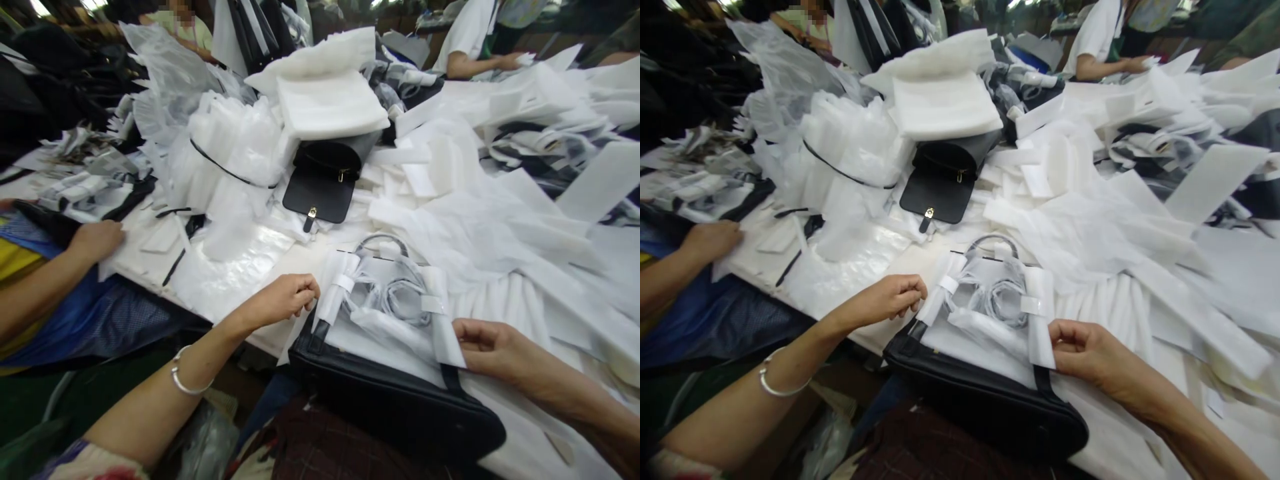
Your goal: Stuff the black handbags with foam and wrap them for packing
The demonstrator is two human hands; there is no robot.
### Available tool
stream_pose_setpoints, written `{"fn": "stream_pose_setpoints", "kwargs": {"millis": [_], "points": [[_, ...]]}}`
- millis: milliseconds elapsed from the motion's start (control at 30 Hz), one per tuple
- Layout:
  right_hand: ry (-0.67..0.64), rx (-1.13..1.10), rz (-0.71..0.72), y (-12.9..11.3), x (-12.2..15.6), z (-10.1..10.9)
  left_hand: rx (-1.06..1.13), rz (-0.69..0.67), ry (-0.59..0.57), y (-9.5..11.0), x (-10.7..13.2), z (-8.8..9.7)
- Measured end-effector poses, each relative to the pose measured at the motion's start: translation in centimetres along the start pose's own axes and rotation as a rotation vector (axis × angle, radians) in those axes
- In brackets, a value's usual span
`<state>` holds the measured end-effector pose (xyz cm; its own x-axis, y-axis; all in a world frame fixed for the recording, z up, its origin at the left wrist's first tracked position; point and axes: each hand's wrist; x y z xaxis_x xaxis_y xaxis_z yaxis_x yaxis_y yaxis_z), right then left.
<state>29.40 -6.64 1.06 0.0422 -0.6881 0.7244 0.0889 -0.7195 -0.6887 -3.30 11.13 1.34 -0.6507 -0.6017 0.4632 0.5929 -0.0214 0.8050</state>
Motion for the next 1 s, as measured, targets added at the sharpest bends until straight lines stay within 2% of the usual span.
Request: {"fn": "stream_pose_setpoints", "kwargs": {"millis": [100, 233, 367, 467, 633, 700, 833, 1000], "points": [[-0.039, -0.004, -0.034, -0.6, 0.2, -0.1, 0.193, -0.015, -0.059, 0.2, -0.3, -0.2], [-0.109, 0.058, -0.046, -1.4, 0.0, -0.7, 0.378, 0.0, -0.216, 0.6, -1.0, -0.7], [-0.054, 0.156, 0.026, -1.5, -1.3, -1.2, 0.567, 0.041, -0.274, 0.0, -1.8, -1.4], [-0.018, 0.175, 0.072, -1.3, -2.2, -1.5, 0.625, 0.018, -0.338, -0.3, -2.1, -1.7], [-0.001, 0.172, 0.052, -1.0, -2.7, -2.0, 0.591, -0.05, -0.455, -0.1, -2.6, -2.1], [0.012, 0.15, 0.044, -0.9, -2.7, -2.1, 0.569, -0.068, -0.449, 0.2, -2.6, -2.4], [0.043, 0.134, 0.031, -0.7, -2.9, -2.4, 0.542, -0.128, -0.325, 0.6, -2.5, -2.9], [0.123, 0.26, 0.085, -1.0, -3.4, -2.8, 0.382, -0.004, -0.336, 0.5, -2.6, -2.7]]}}
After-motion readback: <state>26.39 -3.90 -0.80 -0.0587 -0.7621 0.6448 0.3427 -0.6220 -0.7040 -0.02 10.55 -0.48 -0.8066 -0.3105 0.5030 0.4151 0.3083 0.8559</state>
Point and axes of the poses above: each hand's wrist, its own x-axis away from the middle knuckle, its own z-axis out of the back of the hand, y = z × x, and after that the axes turned 3 degrees about x, right-handed
